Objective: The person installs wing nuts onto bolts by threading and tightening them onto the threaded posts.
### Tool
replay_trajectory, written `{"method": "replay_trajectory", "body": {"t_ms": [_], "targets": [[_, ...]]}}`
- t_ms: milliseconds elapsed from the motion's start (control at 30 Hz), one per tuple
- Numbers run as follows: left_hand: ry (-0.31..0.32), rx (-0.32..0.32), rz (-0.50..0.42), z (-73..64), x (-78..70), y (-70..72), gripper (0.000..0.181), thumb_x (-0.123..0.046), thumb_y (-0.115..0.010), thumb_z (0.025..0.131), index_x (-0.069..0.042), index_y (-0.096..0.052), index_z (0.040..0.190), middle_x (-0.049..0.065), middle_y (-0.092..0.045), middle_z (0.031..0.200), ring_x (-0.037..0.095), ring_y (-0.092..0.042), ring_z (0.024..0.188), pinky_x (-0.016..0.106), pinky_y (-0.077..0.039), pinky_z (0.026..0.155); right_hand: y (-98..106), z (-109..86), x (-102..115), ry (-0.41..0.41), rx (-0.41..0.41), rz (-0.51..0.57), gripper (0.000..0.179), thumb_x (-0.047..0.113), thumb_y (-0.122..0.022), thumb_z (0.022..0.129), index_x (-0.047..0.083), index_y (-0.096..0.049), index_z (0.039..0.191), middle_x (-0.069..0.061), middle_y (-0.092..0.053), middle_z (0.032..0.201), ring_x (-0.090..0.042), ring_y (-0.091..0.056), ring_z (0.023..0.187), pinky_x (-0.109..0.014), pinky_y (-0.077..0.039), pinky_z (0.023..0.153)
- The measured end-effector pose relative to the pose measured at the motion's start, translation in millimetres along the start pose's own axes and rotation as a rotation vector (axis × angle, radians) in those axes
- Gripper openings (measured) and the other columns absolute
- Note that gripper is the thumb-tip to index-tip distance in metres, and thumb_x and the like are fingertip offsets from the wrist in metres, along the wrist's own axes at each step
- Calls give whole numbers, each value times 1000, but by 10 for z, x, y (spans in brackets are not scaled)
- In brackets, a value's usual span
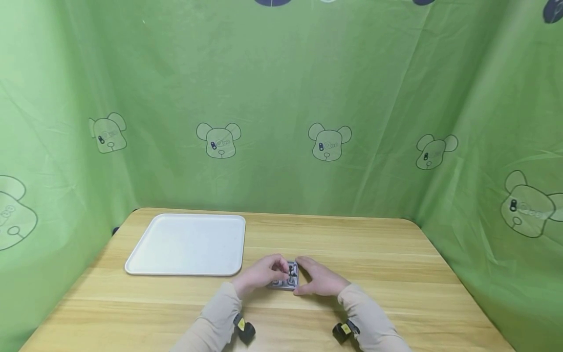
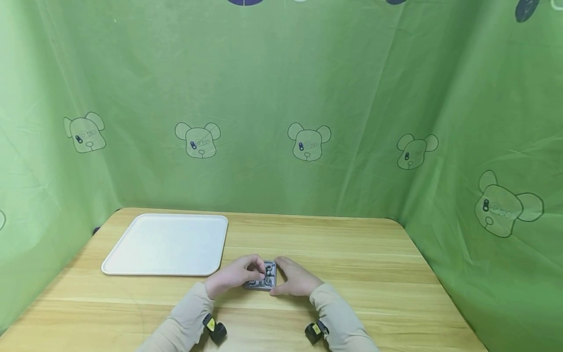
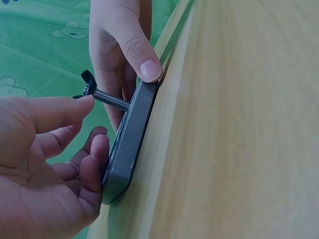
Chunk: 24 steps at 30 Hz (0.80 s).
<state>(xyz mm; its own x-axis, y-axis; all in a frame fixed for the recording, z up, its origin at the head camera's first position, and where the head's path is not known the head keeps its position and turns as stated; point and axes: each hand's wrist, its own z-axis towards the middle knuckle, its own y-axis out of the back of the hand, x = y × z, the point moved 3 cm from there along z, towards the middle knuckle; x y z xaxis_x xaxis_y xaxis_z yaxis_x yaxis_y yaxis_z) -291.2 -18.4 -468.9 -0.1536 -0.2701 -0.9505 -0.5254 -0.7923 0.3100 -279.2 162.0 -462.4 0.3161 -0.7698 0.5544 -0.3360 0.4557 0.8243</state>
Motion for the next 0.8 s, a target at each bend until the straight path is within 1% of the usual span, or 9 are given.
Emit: {"method": "replay_trajectory", "body": {"t_ms": [167,300,467,800], "targets": [[-1,15,-6,-7,-15,1,20,-2,-65,84,-1,-60,103,13,-62,101,16,-54,90,29,-43,81,-4,11,-18,8,0,-1,99,41,-80,73,-3,-32,148,-25,-32,154,-45,-33,141,-61,-26,113],[-5,19,-12,-22,-31,0,23,-2,-67,83,-2,-61,105,17,-63,104,17,-54,90,28,-44,80,-2,6,-15,13,1,-4,99,41,-80,73,-3,-32,148,-26,-31,154,-45,-33,141,-61,-26,113],[-8,23,-14,-21,-45,-12,22,-3,-66,85,-2,-61,106,14,-63,103,16,-55,91,28,-45,81,-2,-2,-8,12,3,-10,99,42,-80,74,-4,-32,147,-26,-31,154,-45,-33,141,-61,-26,114],[-25,15,40,-18,-49,-19,19,-6,-65,88,-5,-64,107,11,-65,103,16,-57,92,29,-46,83,4,-8,-5,4,6,-12,100,43,-80,73,-3,-32,148,-26,-31,154,-46,-33,141,-61,-26,113]]}}
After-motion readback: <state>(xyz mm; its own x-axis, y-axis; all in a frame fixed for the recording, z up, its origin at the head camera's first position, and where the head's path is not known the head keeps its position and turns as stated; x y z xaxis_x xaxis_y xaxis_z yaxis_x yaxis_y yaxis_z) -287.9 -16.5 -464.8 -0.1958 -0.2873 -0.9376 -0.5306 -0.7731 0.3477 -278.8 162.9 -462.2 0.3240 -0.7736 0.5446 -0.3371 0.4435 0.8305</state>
